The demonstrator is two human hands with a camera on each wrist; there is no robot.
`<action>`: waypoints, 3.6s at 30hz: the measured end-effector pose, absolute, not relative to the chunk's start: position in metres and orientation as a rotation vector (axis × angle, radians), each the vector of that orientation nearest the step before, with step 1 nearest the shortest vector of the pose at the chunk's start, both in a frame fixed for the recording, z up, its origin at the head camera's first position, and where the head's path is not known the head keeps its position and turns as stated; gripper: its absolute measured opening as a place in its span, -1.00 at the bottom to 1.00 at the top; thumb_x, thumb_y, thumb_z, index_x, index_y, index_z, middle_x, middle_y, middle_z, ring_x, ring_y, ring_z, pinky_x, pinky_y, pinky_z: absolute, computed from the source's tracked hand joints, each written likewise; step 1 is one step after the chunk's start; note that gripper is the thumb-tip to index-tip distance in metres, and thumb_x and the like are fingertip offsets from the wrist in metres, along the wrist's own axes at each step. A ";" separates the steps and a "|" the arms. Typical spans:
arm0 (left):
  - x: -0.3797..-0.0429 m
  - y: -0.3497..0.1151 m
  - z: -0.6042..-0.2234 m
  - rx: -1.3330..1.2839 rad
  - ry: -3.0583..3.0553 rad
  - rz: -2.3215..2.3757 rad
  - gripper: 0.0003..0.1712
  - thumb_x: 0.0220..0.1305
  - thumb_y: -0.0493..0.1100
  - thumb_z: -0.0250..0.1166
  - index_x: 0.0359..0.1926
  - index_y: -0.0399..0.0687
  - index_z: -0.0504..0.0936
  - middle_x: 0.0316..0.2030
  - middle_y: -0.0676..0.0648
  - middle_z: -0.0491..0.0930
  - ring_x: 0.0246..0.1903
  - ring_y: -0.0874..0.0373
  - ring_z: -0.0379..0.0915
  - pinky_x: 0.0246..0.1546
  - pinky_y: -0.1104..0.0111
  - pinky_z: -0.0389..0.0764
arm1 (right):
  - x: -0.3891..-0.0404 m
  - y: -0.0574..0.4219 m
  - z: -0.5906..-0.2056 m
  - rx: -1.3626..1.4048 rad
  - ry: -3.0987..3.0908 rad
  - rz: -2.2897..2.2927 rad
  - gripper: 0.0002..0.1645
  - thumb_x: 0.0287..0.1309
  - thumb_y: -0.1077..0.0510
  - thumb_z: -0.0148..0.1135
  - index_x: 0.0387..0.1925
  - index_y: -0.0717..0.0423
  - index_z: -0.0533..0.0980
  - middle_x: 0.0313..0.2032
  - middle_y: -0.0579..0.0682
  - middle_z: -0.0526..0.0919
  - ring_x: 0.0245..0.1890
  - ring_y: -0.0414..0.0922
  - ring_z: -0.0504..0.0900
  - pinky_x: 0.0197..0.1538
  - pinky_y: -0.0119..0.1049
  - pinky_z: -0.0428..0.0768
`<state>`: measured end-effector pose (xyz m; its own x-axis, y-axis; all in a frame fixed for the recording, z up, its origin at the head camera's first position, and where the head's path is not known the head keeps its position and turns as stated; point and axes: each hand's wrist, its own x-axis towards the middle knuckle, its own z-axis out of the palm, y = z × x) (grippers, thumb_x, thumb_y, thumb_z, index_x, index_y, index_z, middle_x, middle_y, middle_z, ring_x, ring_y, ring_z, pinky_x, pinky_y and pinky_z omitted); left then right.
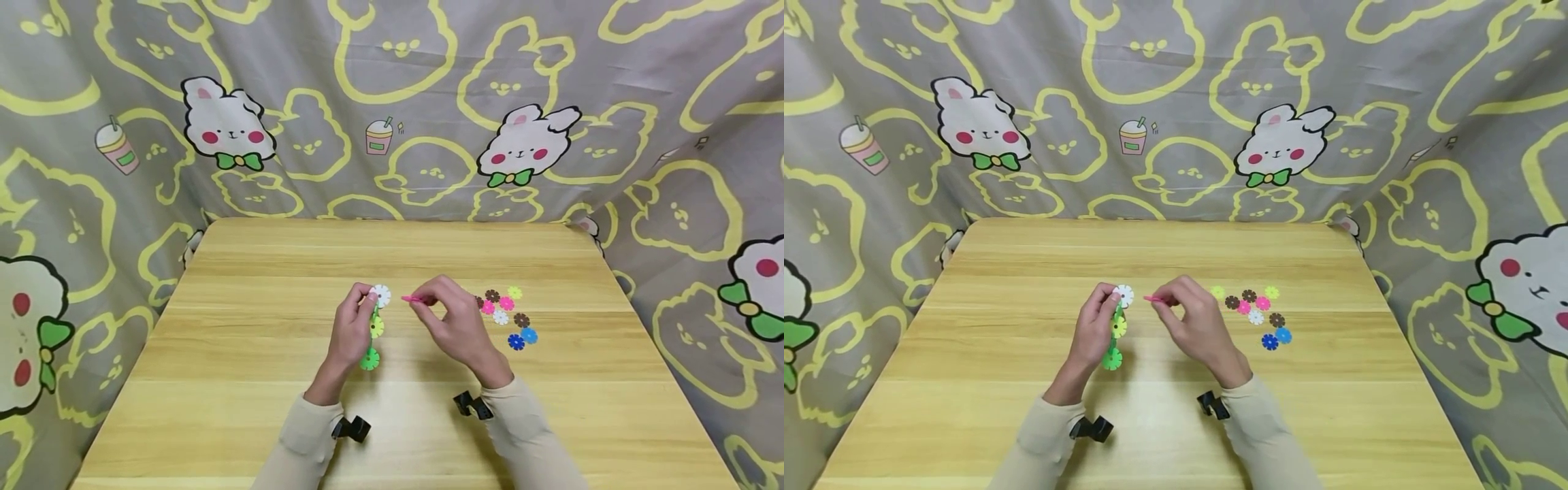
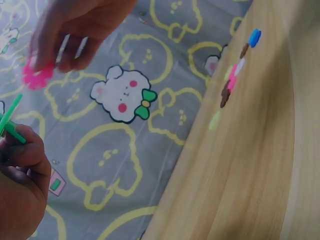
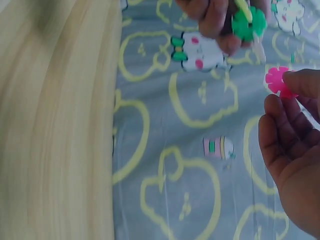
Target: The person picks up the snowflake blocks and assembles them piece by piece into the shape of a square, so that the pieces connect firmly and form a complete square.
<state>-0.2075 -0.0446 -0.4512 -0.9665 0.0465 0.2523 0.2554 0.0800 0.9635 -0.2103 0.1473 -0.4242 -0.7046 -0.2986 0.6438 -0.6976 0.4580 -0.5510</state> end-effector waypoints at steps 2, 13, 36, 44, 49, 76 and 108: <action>-0.208 -0.045 -0.451 -0.309 -2.189 -2.009 -0.78 0.49 -0.18 -0.04 -0.18 -0.22 0.48 -0.40 -0.19 0.38 -0.63 0.28 0.21 -0.62 0.51 0.27 | -0.210 0.140 -0.423 0.869 -2.242 1.162 -0.92 0.24 0.17 0.26 -0.32 0.11 0.60 -0.34 -0.08 0.63 -0.33 -0.23 0.58 -0.24 -0.38 0.62; -0.206 -0.046 -0.449 -0.318 -2.177 -2.057 -0.78 0.50 -0.20 -0.09 -0.17 -0.21 0.47 -0.46 -0.12 0.35 -0.55 0.20 0.26 -0.53 0.48 0.32 | -0.210 0.130 -0.424 0.876 -2.245 1.105 -0.93 0.24 0.18 0.26 -0.33 0.10 0.61 -0.33 -0.09 0.62 -0.32 -0.23 0.58 -0.21 -0.44 0.59; -0.198 -0.041 -0.430 -0.369 -2.236 -2.087 -0.71 0.54 -0.22 -0.19 -0.26 -0.28 0.39 -0.50 -0.27 0.38 -0.54 0.20 0.30 -0.52 0.50 0.35 | -0.211 0.128 -0.426 0.897 -2.185 1.106 -0.92 0.17 0.19 0.33 -0.36 0.13 0.67 -0.36 -0.07 0.63 -0.33 -0.20 0.62 -0.15 -0.56 0.55; -0.204 -0.037 -0.449 -0.418 -2.261 -2.120 -0.68 0.57 -0.17 -0.27 -0.22 -0.27 0.34 -0.50 -0.19 0.38 -0.55 0.16 0.33 -0.56 0.49 0.34 | -0.211 0.128 -0.430 0.891 -2.154 1.089 -0.90 0.11 0.21 0.37 -0.42 0.19 0.67 -0.43 -0.06 0.62 -0.43 -0.21 0.60 -0.30 -0.52 0.58; -0.204 -0.035 -0.449 -0.447 -2.254 -2.112 -0.65 0.57 -0.15 -0.28 -0.26 -0.26 0.33 -0.53 -0.18 0.37 -0.56 0.15 0.33 -0.59 0.50 0.31 | -0.210 0.127 -0.431 0.875 -2.122 1.103 -0.79 0.20 0.12 0.29 -0.45 0.18 0.68 -0.46 -0.06 0.61 -0.49 -0.25 0.54 -0.41 -0.58 0.48; -0.206 -0.039 -0.447 -0.454 -2.305 -2.020 -0.66 0.56 -0.08 -0.24 -0.23 -0.18 0.37 -0.46 -0.15 0.40 -0.47 0.11 0.34 -0.45 0.44 0.39 | -0.212 0.119 -0.437 0.818 -2.026 1.120 -0.87 -0.11 0.41 0.45 -0.47 0.23 0.66 -0.48 -0.02 0.61 -0.48 -0.19 0.59 -0.32 -0.56 0.56; -0.208 -0.048 -0.446 -0.352 -2.181 -2.056 -0.75 0.48 -0.20 0.01 0.00 -0.22 0.54 -0.27 -0.18 0.43 -0.63 0.32 0.24 -0.60 0.53 0.29 | -0.212 0.157 -0.450 0.722 -2.225 1.073 -0.80 0.02 0.29 0.42 -0.25 0.18 0.66 -0.33 0.01 0.68 -0.34 -0.16 0.65 -0.20 -0.39 0.64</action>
